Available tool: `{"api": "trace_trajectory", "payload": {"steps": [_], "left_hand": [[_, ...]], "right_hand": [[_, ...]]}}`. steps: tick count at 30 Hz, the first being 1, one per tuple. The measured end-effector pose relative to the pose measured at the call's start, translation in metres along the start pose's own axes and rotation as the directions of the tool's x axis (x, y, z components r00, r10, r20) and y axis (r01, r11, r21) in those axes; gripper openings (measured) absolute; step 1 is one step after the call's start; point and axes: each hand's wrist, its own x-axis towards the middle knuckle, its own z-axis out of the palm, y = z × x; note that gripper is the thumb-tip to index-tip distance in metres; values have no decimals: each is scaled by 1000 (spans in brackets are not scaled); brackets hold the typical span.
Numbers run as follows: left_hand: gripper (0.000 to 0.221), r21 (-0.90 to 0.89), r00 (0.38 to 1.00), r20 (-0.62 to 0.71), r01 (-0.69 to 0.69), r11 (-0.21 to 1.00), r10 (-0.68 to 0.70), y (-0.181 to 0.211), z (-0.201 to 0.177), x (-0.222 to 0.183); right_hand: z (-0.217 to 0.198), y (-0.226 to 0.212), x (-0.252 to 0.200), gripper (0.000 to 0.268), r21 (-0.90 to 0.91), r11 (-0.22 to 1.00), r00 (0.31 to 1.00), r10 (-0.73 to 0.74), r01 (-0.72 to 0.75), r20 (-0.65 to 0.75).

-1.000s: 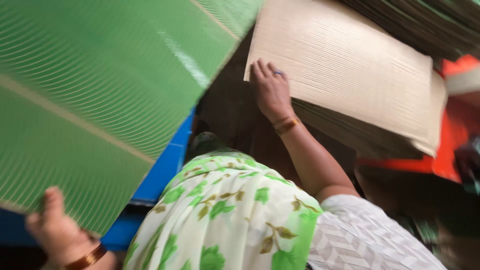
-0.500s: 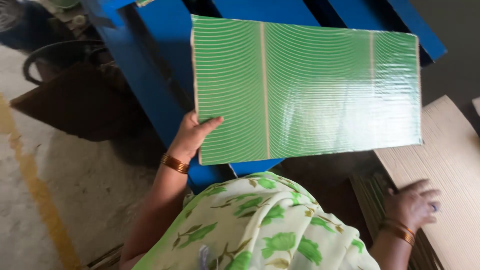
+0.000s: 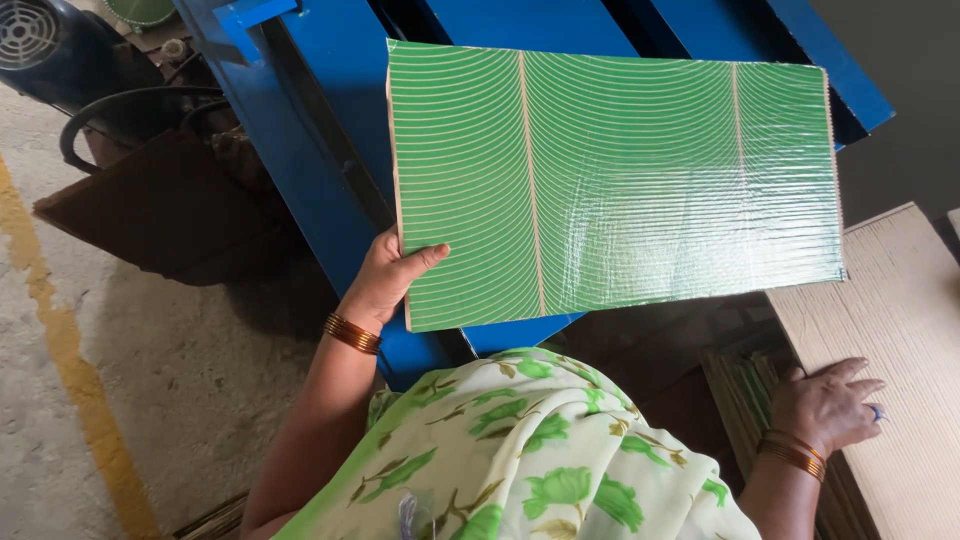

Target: Inspecting and stacking manufactured leaf-pattern plates in a manufacturing facility.

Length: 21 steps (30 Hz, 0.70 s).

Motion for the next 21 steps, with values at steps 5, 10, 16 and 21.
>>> {"api": "trace_trajectory", "payload": {"steps": [5, 10, 16, 21], "left_hand": [[33, -59, 1000, 28, 5, 998, -3, 1, 3, -4], [51, -58, 1000, 1, -27, 998, 27, -3, 11, -8], [55, -87, 989, -85, -129, 988, 121, 5, 15, 5], [68, -161, 969, -182, -195, 968, 165, 42, 20, 21]], "right_hand": [[0, -5, -3, 90, -33, 999, 999, 20, -21, -36], [9, -4, 1, 89, -31, 1000, 997, 4, -7, -76], [-3, -6, 1, 92, 29, 999, 998, 16, -14, -64], [-2, -6, 3, 93, 24, 999, 998, 38, -36, -57]]}}
